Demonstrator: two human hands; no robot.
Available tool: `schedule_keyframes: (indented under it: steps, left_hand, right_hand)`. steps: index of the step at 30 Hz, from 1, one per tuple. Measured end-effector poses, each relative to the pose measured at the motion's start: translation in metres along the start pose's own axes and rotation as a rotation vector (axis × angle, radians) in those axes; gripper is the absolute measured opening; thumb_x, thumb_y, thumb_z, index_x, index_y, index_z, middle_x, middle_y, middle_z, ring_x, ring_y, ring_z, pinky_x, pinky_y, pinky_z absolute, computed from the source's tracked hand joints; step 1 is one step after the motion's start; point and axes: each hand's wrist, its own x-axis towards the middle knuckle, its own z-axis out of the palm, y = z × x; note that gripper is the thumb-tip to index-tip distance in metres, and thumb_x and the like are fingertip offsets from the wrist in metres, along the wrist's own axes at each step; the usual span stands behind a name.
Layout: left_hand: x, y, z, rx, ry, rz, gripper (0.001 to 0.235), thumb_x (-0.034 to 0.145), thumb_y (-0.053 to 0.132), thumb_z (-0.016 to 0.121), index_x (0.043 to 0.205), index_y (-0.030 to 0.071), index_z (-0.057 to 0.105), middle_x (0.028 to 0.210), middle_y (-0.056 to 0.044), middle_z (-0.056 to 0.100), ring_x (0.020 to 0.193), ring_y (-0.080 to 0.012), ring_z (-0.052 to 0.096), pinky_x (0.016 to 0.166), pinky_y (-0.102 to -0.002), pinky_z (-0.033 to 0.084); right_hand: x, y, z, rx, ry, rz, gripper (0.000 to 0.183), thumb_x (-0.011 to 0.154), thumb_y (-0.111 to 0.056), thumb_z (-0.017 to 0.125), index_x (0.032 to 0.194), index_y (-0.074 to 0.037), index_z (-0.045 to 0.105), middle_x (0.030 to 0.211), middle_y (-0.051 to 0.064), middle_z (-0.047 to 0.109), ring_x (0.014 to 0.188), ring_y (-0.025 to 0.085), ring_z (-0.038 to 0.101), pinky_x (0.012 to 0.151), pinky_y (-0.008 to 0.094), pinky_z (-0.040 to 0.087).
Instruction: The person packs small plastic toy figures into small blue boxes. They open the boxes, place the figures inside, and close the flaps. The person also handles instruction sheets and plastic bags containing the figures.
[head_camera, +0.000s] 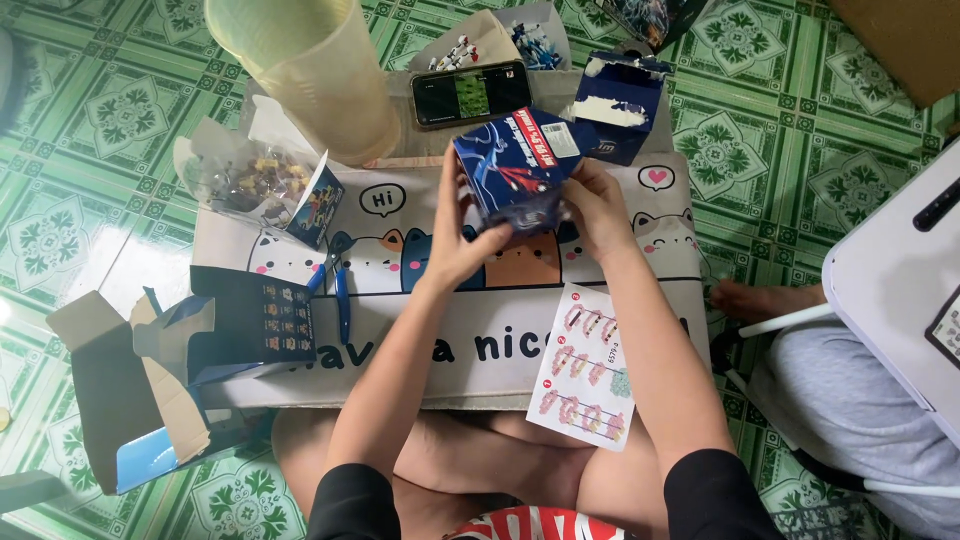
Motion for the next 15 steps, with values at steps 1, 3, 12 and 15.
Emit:
schedule_keyframes:
  steps: [1,3,12,15]
  left_hand:
    - [0.001,0.003,-0.001,0.0,-0.003,-0.004,0.108,0.074,0.035,0.081,0.151,0.013,0.009,0.141,-0.027,0.029,0.13,-0.0438,0.032,0.104,-0.06,0.029]
    - [0.004,0.008,-0.004,-0.06,0.035,0.038,0.098,0.082,0.044,0.074,0.153,0.018,0.012,0.147,-0.02,0.028,0.133,-0.0323,0.032,0.107,-0.046,0.031]
    - [0.006,0.005,-0.026,-0.717,0.432,-0.395,0.054,0.078,0.056,0.062,0.104,0.009,0.06,0.083,-0.01,0.064,0.067,-0.0194,0.065,0.06,-0.028,0.057]
    - [0.014,0.05,-0.013,-0.906,0.35,-0.462,0.046,0.075,0.056,0.064,0.087,0.012,0.06,0.078,-0.005,0.063,0.067,-0.0195,0.063,0.067,-0.03,0.054]
  right_hand:
    - [0.001,0.002,0.0,0.002,0.004,0.003,0.005,0.082,0.0,0.058,0.081,-0.004,0.061,0.065,0.003,0.052,0.059,0.012,0.055,0.053,0.021,0.045]
    - [0.004,0.006,-0.001,0.06,-0.07,-0.091,0.009,0.091,-0.002,0.057,0.083,-0.003,0.061,0.065,0.003,0.048,0.059,0.01,0.05,0.053,0.021,0.039]
    - [0.021,0.03,-0.044,0.692,0.104,0.175,0.061,0.097,-0.019,0.053,0.144,-0.006,0.018,0.122,0.013,0.056,0.108,0.025,0.058,0.088,0.037,0.049]
    - [0.022,0.028,-0.039,0.619,-0.126,0.03,0.054,0.091,-0.026,0.058,0.138,-0.012,0.037,0.118,0.011,0.058,0.108,0.026,0.06,0.095,0.044,0.055]
